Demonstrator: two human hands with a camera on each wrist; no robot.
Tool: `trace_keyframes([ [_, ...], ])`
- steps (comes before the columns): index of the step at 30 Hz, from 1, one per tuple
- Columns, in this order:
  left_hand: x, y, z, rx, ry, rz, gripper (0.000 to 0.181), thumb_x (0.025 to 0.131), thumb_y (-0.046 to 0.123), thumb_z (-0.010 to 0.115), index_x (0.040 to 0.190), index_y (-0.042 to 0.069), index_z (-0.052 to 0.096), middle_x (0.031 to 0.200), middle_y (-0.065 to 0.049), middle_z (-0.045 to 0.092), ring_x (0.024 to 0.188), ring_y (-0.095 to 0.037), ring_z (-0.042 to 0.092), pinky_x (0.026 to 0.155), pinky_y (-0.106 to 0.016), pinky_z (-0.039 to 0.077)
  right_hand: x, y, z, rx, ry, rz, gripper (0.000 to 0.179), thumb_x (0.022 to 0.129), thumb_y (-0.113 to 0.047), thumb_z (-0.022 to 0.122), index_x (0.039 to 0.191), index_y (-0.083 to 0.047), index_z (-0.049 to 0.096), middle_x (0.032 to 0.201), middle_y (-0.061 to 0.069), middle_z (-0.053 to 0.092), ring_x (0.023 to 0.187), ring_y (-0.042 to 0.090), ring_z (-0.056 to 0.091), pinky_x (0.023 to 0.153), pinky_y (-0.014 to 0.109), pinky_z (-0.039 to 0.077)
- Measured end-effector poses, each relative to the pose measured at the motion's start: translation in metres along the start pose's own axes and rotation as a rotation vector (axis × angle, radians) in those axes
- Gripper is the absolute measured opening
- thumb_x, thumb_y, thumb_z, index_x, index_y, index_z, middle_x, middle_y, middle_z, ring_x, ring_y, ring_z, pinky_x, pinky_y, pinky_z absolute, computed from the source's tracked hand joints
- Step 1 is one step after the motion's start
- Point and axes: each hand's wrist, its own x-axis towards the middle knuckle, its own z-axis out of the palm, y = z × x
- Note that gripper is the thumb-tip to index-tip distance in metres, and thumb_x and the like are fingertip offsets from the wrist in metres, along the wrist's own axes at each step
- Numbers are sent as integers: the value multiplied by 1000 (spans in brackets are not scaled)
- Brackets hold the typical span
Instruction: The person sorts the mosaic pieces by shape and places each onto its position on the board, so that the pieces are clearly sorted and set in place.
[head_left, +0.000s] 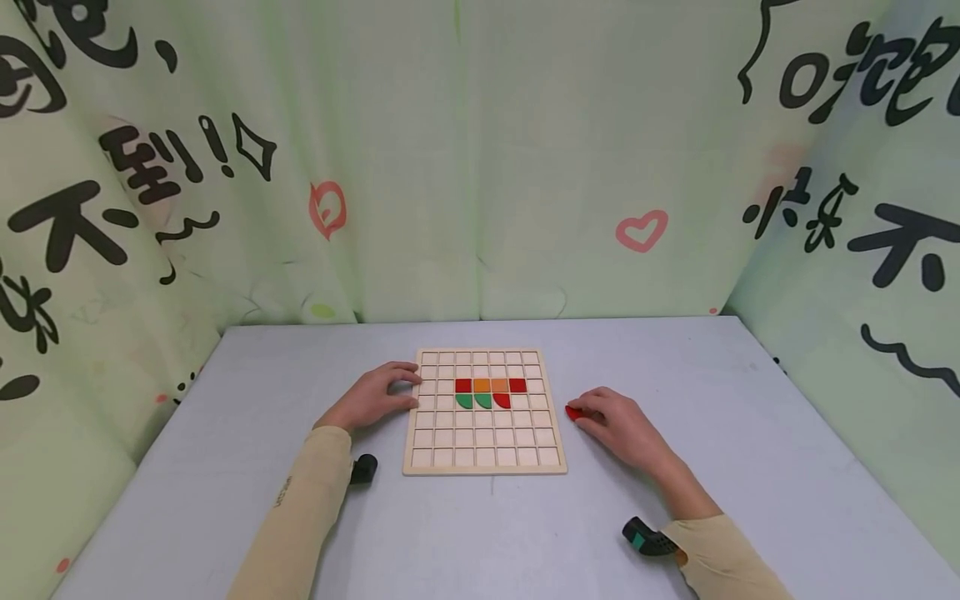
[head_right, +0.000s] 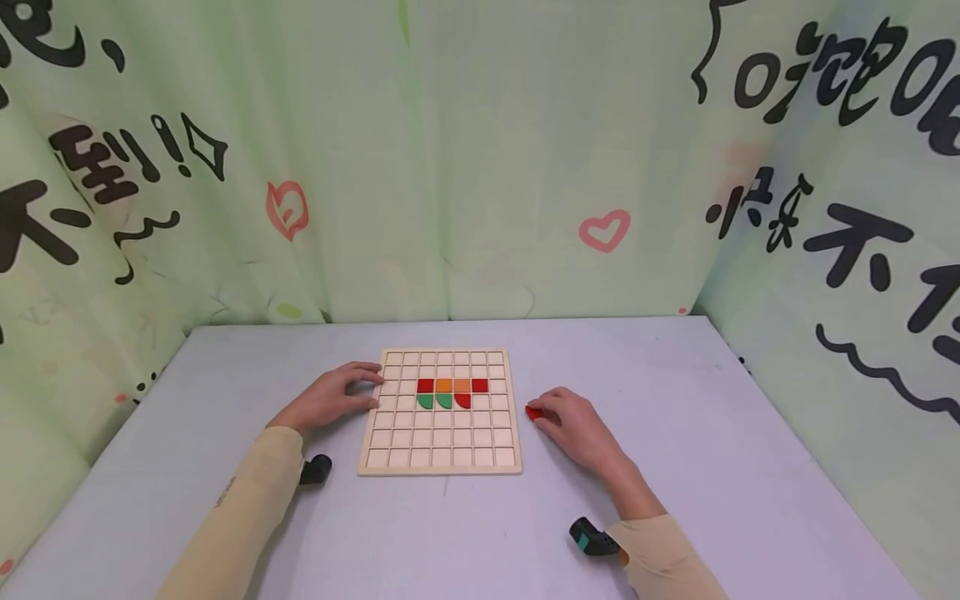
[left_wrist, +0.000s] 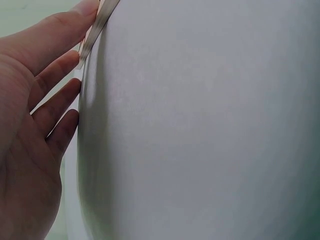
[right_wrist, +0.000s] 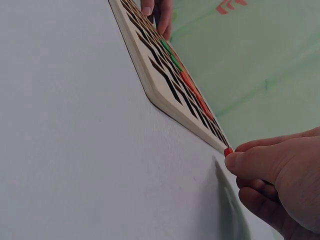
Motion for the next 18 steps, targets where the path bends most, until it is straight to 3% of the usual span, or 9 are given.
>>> trace_keyframes([
  [18, 0, 2, 0, 5, -1, -8, 39, 88, 22, 74, 125, 10, 66, 148, -5, 46, 141, -30, 33, 115, -48, 29, 32, -25, 10, 53, -87, -33, 21, 88, -4, 70, 109, -2, 71, 106, 9, 65, 90, 18, 62, 79, 35, 55],
])
